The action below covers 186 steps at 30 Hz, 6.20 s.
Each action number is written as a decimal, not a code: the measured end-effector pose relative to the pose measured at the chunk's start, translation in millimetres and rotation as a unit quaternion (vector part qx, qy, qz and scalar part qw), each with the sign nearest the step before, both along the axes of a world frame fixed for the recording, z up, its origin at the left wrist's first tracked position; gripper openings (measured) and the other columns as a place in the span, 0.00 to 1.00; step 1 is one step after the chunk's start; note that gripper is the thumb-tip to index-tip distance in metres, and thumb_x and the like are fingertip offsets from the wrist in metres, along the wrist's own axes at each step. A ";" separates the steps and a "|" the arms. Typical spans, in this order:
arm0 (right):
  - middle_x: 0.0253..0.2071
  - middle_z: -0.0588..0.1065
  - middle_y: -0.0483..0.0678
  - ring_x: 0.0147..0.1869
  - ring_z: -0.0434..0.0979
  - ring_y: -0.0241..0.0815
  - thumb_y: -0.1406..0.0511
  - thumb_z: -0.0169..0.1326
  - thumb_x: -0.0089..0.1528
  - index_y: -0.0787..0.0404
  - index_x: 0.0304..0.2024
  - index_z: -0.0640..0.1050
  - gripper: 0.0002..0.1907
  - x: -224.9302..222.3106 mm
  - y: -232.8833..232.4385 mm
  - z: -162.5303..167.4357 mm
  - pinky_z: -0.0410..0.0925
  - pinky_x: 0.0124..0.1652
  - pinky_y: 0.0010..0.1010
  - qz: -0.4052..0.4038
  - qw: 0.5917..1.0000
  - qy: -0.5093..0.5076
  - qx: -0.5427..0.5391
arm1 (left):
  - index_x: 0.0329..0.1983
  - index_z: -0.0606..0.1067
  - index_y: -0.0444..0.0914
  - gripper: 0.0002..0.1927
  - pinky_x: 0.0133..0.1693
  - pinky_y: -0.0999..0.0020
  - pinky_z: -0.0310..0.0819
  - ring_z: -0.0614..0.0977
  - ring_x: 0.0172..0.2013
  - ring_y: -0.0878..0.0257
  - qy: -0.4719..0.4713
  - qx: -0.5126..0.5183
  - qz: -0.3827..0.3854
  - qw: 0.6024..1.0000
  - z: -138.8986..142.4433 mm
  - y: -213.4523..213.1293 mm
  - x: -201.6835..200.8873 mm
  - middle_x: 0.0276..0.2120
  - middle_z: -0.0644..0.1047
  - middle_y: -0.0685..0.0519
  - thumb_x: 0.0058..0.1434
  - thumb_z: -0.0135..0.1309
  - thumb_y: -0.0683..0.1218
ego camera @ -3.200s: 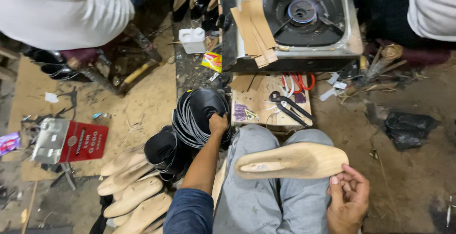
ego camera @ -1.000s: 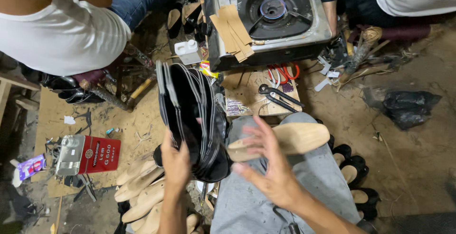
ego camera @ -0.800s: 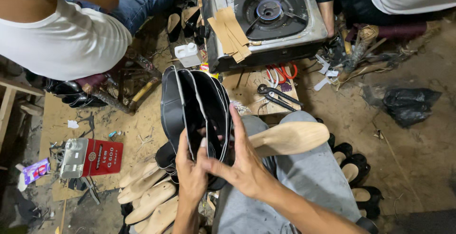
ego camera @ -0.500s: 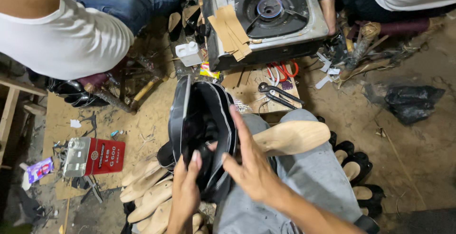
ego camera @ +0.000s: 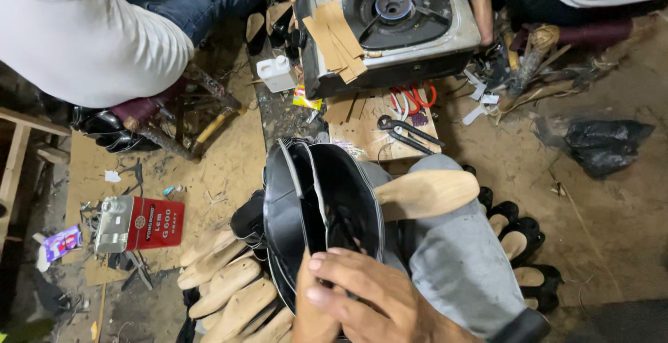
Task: The person assembles a black high-heeled shoe by heating the shoe upper over a gas burner, fitting it onto a wooden shoe last, and securing the edges with a hammer and pliers. The person repeats this process for a second shoe.
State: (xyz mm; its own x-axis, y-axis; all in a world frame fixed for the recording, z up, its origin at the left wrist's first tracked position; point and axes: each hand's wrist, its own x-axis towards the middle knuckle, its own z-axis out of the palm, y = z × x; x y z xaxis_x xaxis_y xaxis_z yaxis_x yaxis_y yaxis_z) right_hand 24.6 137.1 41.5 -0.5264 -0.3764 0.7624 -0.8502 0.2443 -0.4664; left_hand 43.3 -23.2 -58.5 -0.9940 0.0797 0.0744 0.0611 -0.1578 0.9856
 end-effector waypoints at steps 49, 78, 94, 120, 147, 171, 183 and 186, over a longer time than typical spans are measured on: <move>0.73 0.67 0.62 0.87 0.41 0.66 0.65 0.63 0.55 0.51 0.42 0.89 0.12 11.8 92.3 6.3 0.23 0.75 0.57 0.154 0.938 -0.305 -0.057 | 0.72 0.68 0.36 0.48 0.70 0.56 0.47 0.62 0.72 0.49 0.046 -0.140 -0.019 0.989 75.5 -13.7 -18.9 0.72 0.61 0.44 0.66 0.30 0.75; 0.67 0.70 0.61 0.76 0.66 0.60 0.56 0.45 0.78 0.63 0.65 0.71 0.21 30.5 115.5 -50.0 0.49 0.72 0.58 0.279 0.585 -0.332 -0.686 | 0.63 0.68 0.32 0.28 0.49 0.67 0.75 0.82 0.46 0.59 -0.163 -0.128 0.079 0.975 38.2 -85.2 -28.6 0.48 0.80 0.46 0.58 0.54 0.37; 0.62 0.70 0.61 0.68 0.70 0.59 0.63 0.39 0.80 0.66 0.62 0.69 0.14 13.5 219.4 -20.1 0.58 0.70 0.60 0.041 0.733 -0.282 -0.618 | 0.59 0.70 0.28 0.27 0.56 0.58 0.72 0.77 0.51 0.49 -0.173 -0.077 0.245 0.951 -75.4 -199.0 -107.1 0.52 0.76 0.40 0.53 0.52 0.33; 0.62 0.73 0.58 0.66 0.74 0.56 0.74 0.39 0.67 0.69 0.64 0.67 0.21 -5.5 166.1 -2.8 0.63 0.61 0.57 -0.098 0.668 -0.352 -0.648 | 0.70 0.64 0.32 0.32 0.46 0.59 0.78 0.81 0.43 0.52 0.046 -0.222 0.293 0.929 -114.2 -44.0 -191.0 0.50 0.76 0.41 0.62 0.56 0.41; 0.53 0.79 0.54 0.57 0.79 0.43 0.73 0.50 0.70 0.69 0.56 0.76 0.12 9.8 185.1 -38.7 0.68 0.62 0.39 -0.064 0.726 -0.401 -0.554 | 0.39 0.74 0.30 0.14 0.53 0.65 0.79 0.85 0.54 0.50 0.268 -0.224 -0.015 0.937 89.1 16.9 -27.8 0.53 0.81 0.39 0.50 0.59 0.27; 0.39 0.79 0.55 0.40 0.80 0.43 0.69 0.47 0.69 0.70 0.63 0.68 0.20 3.6 153.5 -49.6 0.74 0.40 0.36 -0.198 0.782 -0.413 -0.423 | 0.47 0.79 0.30 0.10 0.48 0.71 0.77 0.82 0.44 0.67 0.137 -0.130 0.150 0.970 81.8 -4.4 -72.9 0.44 0.81 0.50 0.63 0.60 0.33; 0.28 0.80 0.48 0.29 0.77 0.34 0.69 0.49 0.65 0.64 0.53 0.76 0.14 23.3 112.6 -141.9 0.73 0.31 0.27 -0.253 0.806 -0.482 -0.229 | 0.40 0.80 0.35 0.12 0.38 0.60 0.74 0.81 0.33 0.50 0.350 -0.328 0.189 0.857 103.5 76.2 -325.7 0.33 0.80 0.43 0.55 0.67 0.41; 0.27 0.80 0.47 0.27 0.77 0.33 0.68 0.51 0.65 0.62 0.53 0.77 0.14 15.5 117.3 -147.0 0.72 0.30 0.26 -0.255 0.801 -0.489 -0.232 | 0.39 0.80 0.37 0.11 0.39 0.58 0.75 0.82 0.35 0.48 0.339 -0.328 0.197 0.859 92.9 105.6 -381.1 0.35 0.81 0.44 0.54 0.68 0.42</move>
